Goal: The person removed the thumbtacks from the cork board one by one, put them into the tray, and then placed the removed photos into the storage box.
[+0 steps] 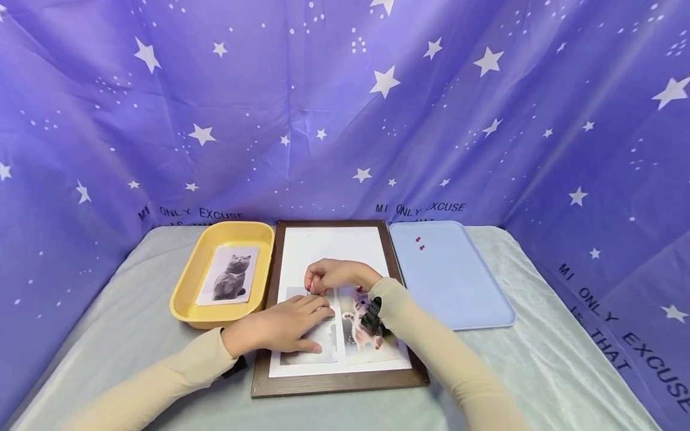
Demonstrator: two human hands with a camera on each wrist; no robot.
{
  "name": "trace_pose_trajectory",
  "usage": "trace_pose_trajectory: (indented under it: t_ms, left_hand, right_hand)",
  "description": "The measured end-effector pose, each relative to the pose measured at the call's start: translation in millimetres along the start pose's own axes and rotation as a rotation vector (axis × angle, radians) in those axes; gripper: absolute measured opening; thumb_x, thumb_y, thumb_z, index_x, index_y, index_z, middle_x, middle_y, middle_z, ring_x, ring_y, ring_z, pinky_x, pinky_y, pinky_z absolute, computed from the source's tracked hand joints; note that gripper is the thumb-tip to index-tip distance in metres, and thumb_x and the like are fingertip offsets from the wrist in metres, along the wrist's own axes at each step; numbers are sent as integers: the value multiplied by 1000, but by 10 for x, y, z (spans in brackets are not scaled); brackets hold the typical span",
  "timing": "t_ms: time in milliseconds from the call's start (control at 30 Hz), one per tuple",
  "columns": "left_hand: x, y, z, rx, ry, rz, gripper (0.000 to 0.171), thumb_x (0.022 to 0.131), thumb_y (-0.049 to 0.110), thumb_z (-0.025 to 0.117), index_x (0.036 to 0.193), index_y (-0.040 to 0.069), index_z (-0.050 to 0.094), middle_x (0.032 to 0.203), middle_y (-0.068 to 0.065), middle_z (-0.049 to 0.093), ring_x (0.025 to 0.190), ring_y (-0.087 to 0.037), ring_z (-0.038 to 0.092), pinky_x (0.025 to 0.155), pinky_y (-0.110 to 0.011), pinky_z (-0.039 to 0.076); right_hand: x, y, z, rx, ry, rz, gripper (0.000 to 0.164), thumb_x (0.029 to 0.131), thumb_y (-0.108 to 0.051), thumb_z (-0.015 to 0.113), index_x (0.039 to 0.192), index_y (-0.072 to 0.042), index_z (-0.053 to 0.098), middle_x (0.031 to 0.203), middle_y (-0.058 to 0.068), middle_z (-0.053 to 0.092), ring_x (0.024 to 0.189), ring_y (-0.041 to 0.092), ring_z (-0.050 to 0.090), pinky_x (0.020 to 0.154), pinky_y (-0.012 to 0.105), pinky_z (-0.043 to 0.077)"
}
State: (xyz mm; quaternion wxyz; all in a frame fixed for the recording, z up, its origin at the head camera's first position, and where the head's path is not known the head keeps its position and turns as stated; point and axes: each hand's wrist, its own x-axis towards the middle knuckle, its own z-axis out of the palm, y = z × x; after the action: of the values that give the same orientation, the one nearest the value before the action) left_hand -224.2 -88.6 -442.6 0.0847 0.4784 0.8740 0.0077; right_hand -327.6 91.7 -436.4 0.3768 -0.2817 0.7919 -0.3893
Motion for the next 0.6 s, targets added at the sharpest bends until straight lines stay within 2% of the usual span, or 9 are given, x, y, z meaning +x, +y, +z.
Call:
trace_pose_trajectory:
  t_ms: [100,233,433,600]
  left_hand:
    - [12,22,53,78,51,1,65,101,59,52,149,16,45,147,-3,46,140,-19,43,114,-42,44]
    - [17,21,114,139,70,3,65,103,60,45,151,17,43,149,-2,46,141,-19,42,114,-42,43]
    - [1,47,152,189,30,-2,66,106,57,37,157,14,37,158,-7,43,150,-23,37,122,-43,36]
    - [-45,84,150,181,-17,-25,68,107,56,35,160,14,33,164,-7,36,154,-24,31,126,-43,31]
  right_hand:
    - [-5,-6,-10,-2,3,-1,17,92,8,57,108,5,62,80,-2,62,72,10,54,70,21,47]
    - [-6,-15,-24,7,4,1,16,92,7,58,107,5,61,79,-1,61,72,10,54,70,21,46]
    - [2,-17,-18,4,11,10,17,90,8,59,106,4,62,77,-1,58,71,11,51,68,21,44]
    - [12,4,7,12,4,11,16,91,8,58,105,4,61,77,-1,57,71,11,50,68,21,44]
